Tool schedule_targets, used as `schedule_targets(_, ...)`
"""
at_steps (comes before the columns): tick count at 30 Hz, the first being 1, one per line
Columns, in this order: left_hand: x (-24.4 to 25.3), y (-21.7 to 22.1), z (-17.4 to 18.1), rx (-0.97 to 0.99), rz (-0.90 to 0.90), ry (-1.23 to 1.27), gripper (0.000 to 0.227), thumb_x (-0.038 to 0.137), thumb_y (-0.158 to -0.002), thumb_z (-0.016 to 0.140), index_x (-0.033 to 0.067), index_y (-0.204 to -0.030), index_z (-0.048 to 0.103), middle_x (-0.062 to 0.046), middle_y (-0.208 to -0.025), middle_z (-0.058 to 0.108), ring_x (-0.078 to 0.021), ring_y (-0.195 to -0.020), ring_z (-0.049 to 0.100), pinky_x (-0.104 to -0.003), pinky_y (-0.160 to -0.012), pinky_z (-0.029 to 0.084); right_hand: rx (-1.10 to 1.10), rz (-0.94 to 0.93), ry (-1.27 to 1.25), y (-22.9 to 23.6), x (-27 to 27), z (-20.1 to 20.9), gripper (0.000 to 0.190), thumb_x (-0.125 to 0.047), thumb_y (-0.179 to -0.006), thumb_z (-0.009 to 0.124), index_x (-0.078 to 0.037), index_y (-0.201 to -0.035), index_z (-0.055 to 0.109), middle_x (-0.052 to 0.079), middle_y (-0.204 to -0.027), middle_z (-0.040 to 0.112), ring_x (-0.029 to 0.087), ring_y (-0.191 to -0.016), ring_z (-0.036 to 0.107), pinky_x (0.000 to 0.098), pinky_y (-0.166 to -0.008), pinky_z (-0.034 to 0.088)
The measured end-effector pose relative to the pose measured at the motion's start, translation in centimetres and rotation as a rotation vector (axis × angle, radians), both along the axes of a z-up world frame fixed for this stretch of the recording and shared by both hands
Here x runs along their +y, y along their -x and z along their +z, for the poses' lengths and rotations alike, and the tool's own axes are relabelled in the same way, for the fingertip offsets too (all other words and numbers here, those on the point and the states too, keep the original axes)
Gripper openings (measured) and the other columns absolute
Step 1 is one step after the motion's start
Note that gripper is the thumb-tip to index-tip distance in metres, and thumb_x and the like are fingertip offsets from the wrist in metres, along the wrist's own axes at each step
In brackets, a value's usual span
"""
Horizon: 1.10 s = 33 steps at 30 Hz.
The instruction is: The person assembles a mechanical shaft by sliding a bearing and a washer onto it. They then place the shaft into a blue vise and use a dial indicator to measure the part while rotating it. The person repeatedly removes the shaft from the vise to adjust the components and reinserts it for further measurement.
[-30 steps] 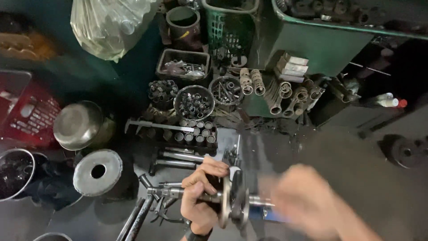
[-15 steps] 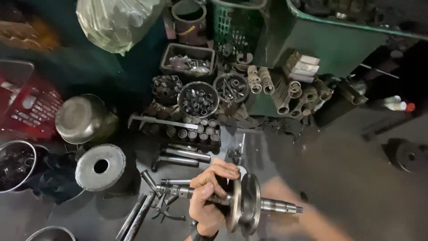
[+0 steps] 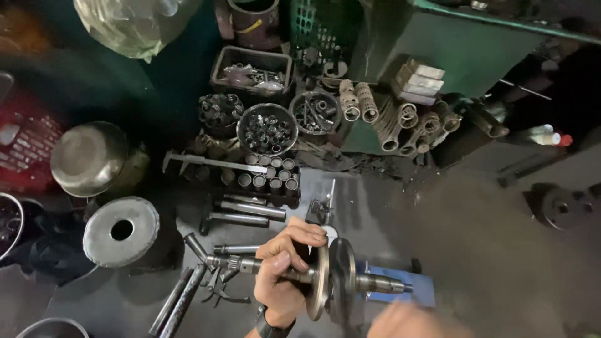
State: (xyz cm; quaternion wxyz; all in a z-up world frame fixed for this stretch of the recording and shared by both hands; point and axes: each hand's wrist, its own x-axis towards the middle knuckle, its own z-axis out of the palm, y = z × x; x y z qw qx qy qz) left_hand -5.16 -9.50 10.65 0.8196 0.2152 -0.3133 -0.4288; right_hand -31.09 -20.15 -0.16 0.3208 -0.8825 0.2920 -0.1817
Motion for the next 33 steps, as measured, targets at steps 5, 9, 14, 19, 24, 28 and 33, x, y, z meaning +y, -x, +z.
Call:
schedule_targets(5, -0.3, 1.2, 0.4, 0.046, -0.043, 0.036, 0.037, 0.027, -0.084, 0.054, -0.0008, -0.061, 0.048, -0.032, -0.094, 0.071, -0.0416, -0.103, 0.059, -0.054, -0.101, 0.046, -0.096, 0.045, 0.267, -3.3, 0.6, 13.7, 0.022, -0.024, -0.089, 0.074, -0.007, -0.1, 0.065, 0.005, -0.085, 0.062, 0.02, -0.071, 0.059, 0.0356, -0.063, 0.048)
schedule_targets(9, -0.8, 0.5, -0.3, 0.06, 0.014, -0.017, 0.036, 0.027, -0.082, 0.054, -0.0001, -0.06, 0.046, -0.033, -0.094, 0.071, -0.0421, -0.101, 0.058, -0.053, -0.099, 0.045, -0.18, 0.132, 0.459, -5.1, 6.8, 20.5, 0.023, -0.03, -0.092, 0.073, -0.013, -0.105, 0.066, 0.002, -0.091, 0.066, 0.02, -0.077, 0.063, 0.0354, -0.067, 0.049)
schedule_targets(14, -0.2, 1.4, -0.2, 0.051, -0.046, -0.02, 0.037, 0.027, -0.083, 0.055, -0.002, -0.061, 0.048, -0.031, -0.094, 0.07, -0.0422, -0.101, 0.058, -0.055, -0.101, 0.046, -0.405, -0.05, -0.02, -1.2, 1.4, 18.9, 0.031, -0.026, -0.093, 0.073, -0.007, -0.118, 0.072, 0.003, -0.081, 0.066, 0.02, -0.069, 0.06, 0.0351, -0.062, 0.05)
schedule_targets(19, -0.1, 1.3, -0.7, 0.025, -0.046, -0.037, 0.036, 0.027, -0.084, 0.054, -0.0013, -0.062, 0.047, -0.031, -0.095, 0.071, -0.0424, -0.102, 0.059, -0.055, -0.102, 0.046, -0.218, -0.094, -0.34, -2.1, 3.3, 18.5, 0.039, -0.021, -0.086, 0.073, -0.004, -0.12, 0.079, 0.006, -0.078, 0.077, 0.02, -0.064, 0.071, 0.0337, -0.059, 0.059)
schedule_targets(24, -0.3, 2.1, -1.7, -0.086, -0.083, -0.084, 0.038, 0.03, -0.089, 0.053, -0.0007, -0.066, 0.049, -0.032, -0.104, 0.072, -0.0396, -0.106, 0.059, -0.051, -0.1, 0.045, 0.237, -0.296, -0.481, -1.2, 6.7, 16.2, 0.045, -0.022, -0.077, 0.082, -0.003, -0.117, 0.074, 0.013, -0.083, 0.075, 0.023, -0.062, 0.068, 0.0376, -0.06, 0.054)
schedule_targets(28, 0.2, 2.1, 1.4, -0.298, -0.154, -0.189, 0.043, 0.038, -0.098, 0.049, -0.0021, -0.084, 0.059, -0.023, -0.124, 0.069, -0.029, -0.106, 0.06, -0.041, -0.097, 0.045, -0.09, -0.158, -0.406, 3.6, 6.5, 14.3, 0.032, -0.016, -0.084, 0.078, 0.003, -0.109, 0.074, 0.012, -0.083, 0.078, 0.02, -0.069, 0.074, 0.0359, -0.062, 0.056)
schedule_targets(33, 2.4, 2.7, -4.0, -0.181, -0.584, -0.531, 0.03, 0.013, -0.095, 0.067, -0.0039, -0.117, 0.056, -0.011, -0.098, 0.065, -0.0186, -0.082, 0.063, -0.036, -0.072, 0.057, 0.23, -0.48, -0.566, 6.4, 5.4, 12.2, 0.039, -0.018, -0.081, 0.085, 0.002, -0.113, 0.076, 0.017, -0.081, 0.071, 0.03, -0.068, 0.056, 0.0421, -0.062, 0.05)
